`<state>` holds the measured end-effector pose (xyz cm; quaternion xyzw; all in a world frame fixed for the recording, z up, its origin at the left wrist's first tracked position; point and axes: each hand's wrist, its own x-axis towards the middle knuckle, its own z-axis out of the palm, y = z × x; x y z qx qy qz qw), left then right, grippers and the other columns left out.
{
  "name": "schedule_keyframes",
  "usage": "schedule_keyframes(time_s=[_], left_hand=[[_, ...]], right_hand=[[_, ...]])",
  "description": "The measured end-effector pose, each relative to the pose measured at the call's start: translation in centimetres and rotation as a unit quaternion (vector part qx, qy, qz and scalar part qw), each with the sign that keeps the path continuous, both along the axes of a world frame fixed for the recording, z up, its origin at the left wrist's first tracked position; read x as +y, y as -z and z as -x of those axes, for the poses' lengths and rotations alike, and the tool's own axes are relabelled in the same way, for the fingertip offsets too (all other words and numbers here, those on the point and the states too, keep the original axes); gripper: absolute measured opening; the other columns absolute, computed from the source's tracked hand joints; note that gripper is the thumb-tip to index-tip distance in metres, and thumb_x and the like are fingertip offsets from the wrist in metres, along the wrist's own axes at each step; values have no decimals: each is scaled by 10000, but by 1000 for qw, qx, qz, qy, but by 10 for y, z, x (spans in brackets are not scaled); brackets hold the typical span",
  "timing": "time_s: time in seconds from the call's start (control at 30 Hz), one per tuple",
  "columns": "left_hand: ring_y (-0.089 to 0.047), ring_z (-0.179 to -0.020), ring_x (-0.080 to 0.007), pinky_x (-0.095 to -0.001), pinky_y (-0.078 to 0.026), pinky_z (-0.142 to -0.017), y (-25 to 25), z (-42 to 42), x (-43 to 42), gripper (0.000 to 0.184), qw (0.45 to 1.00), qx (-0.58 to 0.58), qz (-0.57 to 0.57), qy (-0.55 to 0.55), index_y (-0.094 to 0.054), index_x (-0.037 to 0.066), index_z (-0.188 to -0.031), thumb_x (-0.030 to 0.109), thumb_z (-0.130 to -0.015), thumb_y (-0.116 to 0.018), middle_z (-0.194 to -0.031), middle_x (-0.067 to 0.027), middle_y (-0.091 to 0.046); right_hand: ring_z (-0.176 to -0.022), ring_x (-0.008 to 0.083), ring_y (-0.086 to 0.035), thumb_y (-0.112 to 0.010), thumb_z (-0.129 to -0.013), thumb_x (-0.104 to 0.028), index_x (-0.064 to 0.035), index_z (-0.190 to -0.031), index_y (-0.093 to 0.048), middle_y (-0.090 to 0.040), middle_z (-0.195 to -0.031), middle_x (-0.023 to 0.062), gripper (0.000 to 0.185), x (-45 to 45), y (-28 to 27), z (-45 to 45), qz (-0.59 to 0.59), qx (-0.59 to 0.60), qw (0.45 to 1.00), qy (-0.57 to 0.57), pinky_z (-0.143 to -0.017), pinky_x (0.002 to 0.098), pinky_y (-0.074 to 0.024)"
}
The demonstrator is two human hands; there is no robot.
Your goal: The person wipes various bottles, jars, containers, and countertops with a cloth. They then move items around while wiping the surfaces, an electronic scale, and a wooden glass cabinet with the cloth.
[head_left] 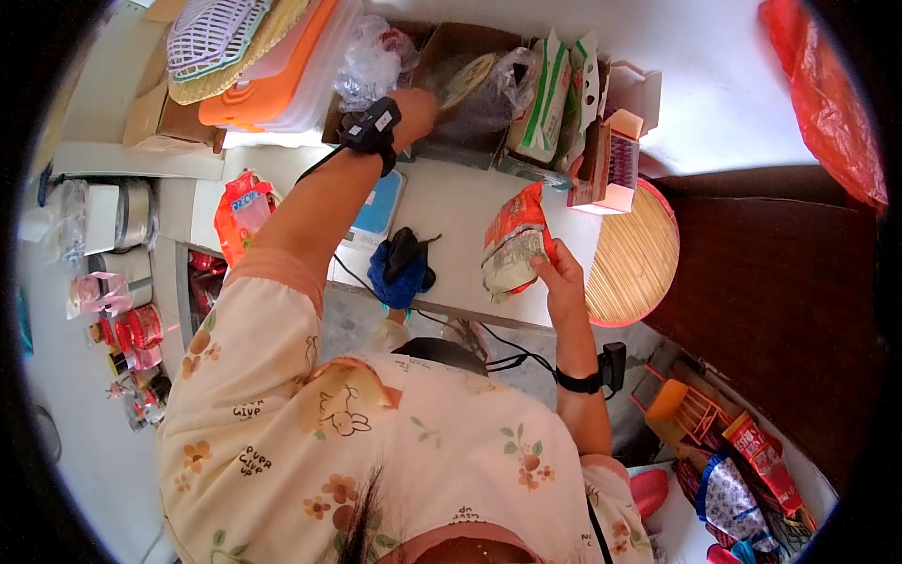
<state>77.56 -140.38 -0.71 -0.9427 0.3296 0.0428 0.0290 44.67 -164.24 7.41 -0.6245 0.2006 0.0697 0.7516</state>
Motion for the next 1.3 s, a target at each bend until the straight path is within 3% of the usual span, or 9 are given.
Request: schedule_keyframes(time_s=[0.37, 0.53, 0.67, 0.87, 1.0, 1.07, 1.1, 1.17, 1.3], left_hand=[[-722, -901, -375, -483, -590, -712, -22, -80, -6, 238, 990, -78, -70, 92, -743, 50, -1026, 173, -860, -625, -930, -209, -713], [-727, -889, -351, -456, -588, -699, 17, -124, -23, 220, 997, -53, 32, -44, -731, 121, -1065, 135, -851, -685, -939, -141, -727], [-707, -882, -330, -448, -568, -724, -57, -99, -20, 188, 963, -161, -152, 156, -699, 59, -1035, 128, -861, -679, -913, -146, -710], [-714, -915, -352, -457, -575, -736, -17, -117, -13, 239, 962, 69, 237, -114, -708, 57, -1041, 157, -825, -731, -948, -170, -717], [-719, -936, -366, -463, -580, -743, 17, -120, -19, 276, 700, 305, 529, -372, -713, 56, -1045, 177, -802, -765, -971, -186, -721], [-644, -1091, -348, -444, -530, -878, 16, -100, 13, 316, 958, 18, 279, -59, -676, 85, -1168, 185, -869, -696, -1137, -168, -674], [-607, -1168, -339, -434, -505, -946, 10, -78, 27, 340, 978, -136, 114, 109, -657, 100, -1230, 189, -903, -661, -1221, -159, -651], [-640, -1050, -418, -482, -524, -908, -51, -4, -14, 298, 918, 69, 325, -217, -673, 34, -1140, 209, -900, -642, -1131, -212, -667], [-643, -1025, -453, -535, -521, -893, -30, 37, 2, 328, 971, 52, 233, 22, -670, 33, -1181, 150, -876, -629, -1140, -232, -669]], right_hand=[[-942, 92, -541, -599, -976, -71, -5, -1128, -620, -621, -1013, 0, 167, -2, -1, 7, -18, -22, 999, 24, -871, 245, -447], [-945, 99, -552, -614, -981, -89, -2, -1148, -614, -629, -1029, 6, 188, -5, 2, 9, -22, -26, 999, 21, -884, 255, -454], [-960, 105, -558, -621, -984, -100, 5, -1175, -606, -637, -1047, 15, 218, -4, 6, 10, -25, -26, 999, 24, -899, 258, -457], [-974, 104, -557, -621, -983, -99, 9, -1187, -604, -637, -1057, 12, 231, -2, 6, 5, -23, -36, 999, 5, -911, 262, -453], [-991, 100, -554, -619, -981, -92, 10, -1200, -603, -635, -1070, 7, 242, -3, -4, -4, -13, -38, 999, -13, -929, 262, -446], [-1007, 99, -556, -621, -983, -98, 11, -1217, -601, -639, -1091, 7, 259, 1, -23, -12, -36, -54, 998, -4, -944, 264, -444], [-1015, 99, -556, -623, -984, -101, 12, -1226, -599, -640, -1102, 8, 267, 3, -31, -17, -47, -64, 997, -1, -952, 265, -442], [-1060, 110, -565, -630, -990, -117, 13, -1279, -583, -639, -1153, 23, 320, 7, -44, -31, -57, -105, 993, 11, -989, 278, -435], [-1088, 134, -572, -629, -993, -125, 22, -1309, -564, -636, -1168, 48, 354, 18, -75, -80, 24, -195, 980, 26, -1002, 300, -438]])
